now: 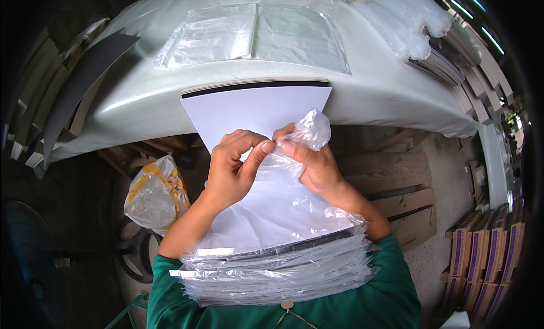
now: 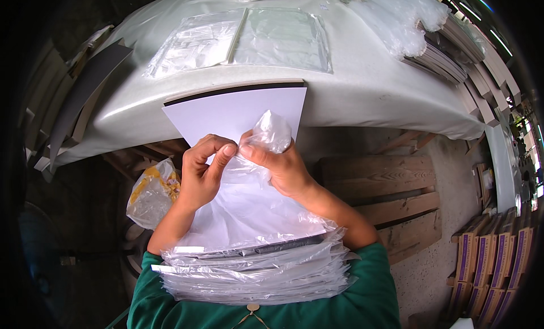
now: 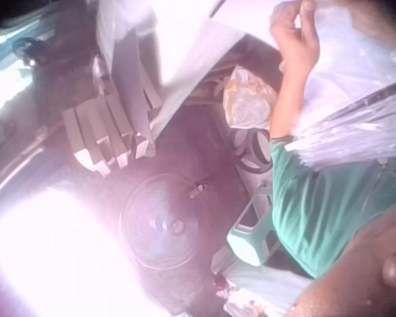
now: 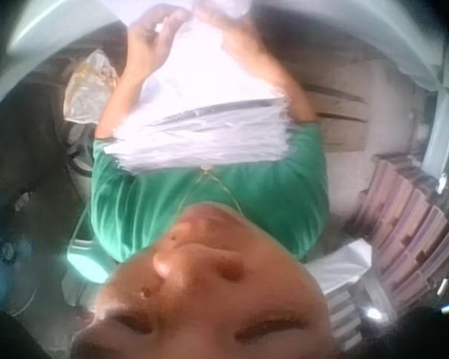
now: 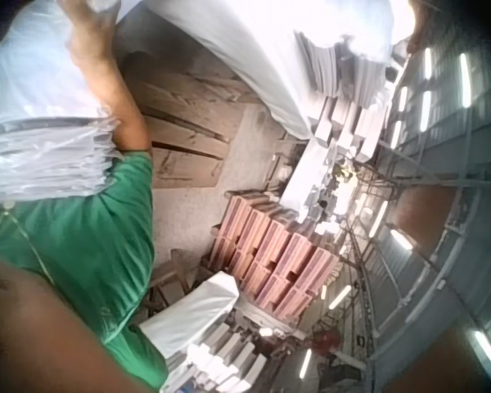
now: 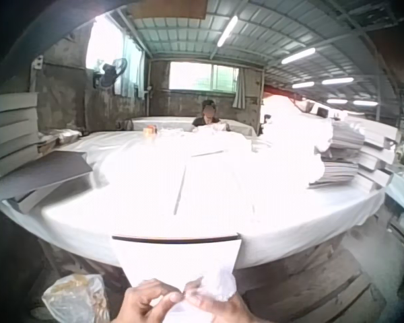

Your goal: The person places paper items into clear plastic bags by hand, working through a stack and moving each bagged item to the side.

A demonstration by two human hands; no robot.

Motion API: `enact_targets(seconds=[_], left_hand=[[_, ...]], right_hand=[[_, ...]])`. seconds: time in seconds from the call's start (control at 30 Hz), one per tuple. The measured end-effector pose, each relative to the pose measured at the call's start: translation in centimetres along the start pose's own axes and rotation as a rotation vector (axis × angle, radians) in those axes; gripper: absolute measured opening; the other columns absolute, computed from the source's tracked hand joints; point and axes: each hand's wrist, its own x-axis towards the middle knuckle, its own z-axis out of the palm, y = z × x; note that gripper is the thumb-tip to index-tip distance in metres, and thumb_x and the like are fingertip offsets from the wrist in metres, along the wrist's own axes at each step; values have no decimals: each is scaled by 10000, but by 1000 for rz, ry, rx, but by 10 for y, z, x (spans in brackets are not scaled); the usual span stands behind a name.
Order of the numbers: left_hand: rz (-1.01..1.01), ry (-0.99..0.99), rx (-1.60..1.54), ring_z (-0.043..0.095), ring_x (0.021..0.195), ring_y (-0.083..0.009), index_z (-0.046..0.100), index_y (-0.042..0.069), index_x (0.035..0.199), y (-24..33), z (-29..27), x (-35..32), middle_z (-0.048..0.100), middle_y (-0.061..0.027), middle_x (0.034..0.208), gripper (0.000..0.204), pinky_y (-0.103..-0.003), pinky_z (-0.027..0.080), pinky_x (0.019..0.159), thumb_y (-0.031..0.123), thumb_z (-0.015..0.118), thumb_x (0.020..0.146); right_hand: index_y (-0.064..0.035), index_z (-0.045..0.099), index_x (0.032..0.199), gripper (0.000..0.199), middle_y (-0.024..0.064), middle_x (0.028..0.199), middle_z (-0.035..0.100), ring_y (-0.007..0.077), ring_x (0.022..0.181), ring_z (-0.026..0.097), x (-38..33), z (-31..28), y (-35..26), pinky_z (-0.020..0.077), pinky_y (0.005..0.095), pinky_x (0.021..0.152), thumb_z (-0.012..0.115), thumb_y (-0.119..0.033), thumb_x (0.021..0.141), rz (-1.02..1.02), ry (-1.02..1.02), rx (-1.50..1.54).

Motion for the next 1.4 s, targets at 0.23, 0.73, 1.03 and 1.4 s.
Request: enact_targets(seconds=[0.23,0.73,1.03,1.4], left_hand=[[-370,-143,-1335,545,707,-142,508,55,793,-12,-25,8,563,-54,729,250,-267,428,684,259,420,907],[-442,-907,-152,555,656,-115,615,12,873,-9,-55,-3,604,-60,683,240,-267,444,652,227,648,773],[-857,-3,-862,557,891,-165,566,31,972,-85,-51,-39,588,-70,909,279,-318,425,842,249,546,798],[-427,187,-508,469,619,-132,567,64,979,-33,-79,4,473,-34,711,400,-223,429,634,-145,495,646]], right_hand=[[-99,437,705,179,1,667,471,87,633,478,-8,-27,-10,408,259,604,590,-12,738,66,-205,113],[-43,542,869,278,58,686,530,178,644,521,-10,-83,-52,459,332,743,448,-304,887,33,-80,392],[-61,418,1181,491,33,801,520,120,741,479,-30,-73,-30,401,261,668,634,-226,771,130,-175,300],[-72,602,901,285,47,785,540,182,680,546,34,-64,-26,439,287,628,521,84,677,-801,699,-1287]])
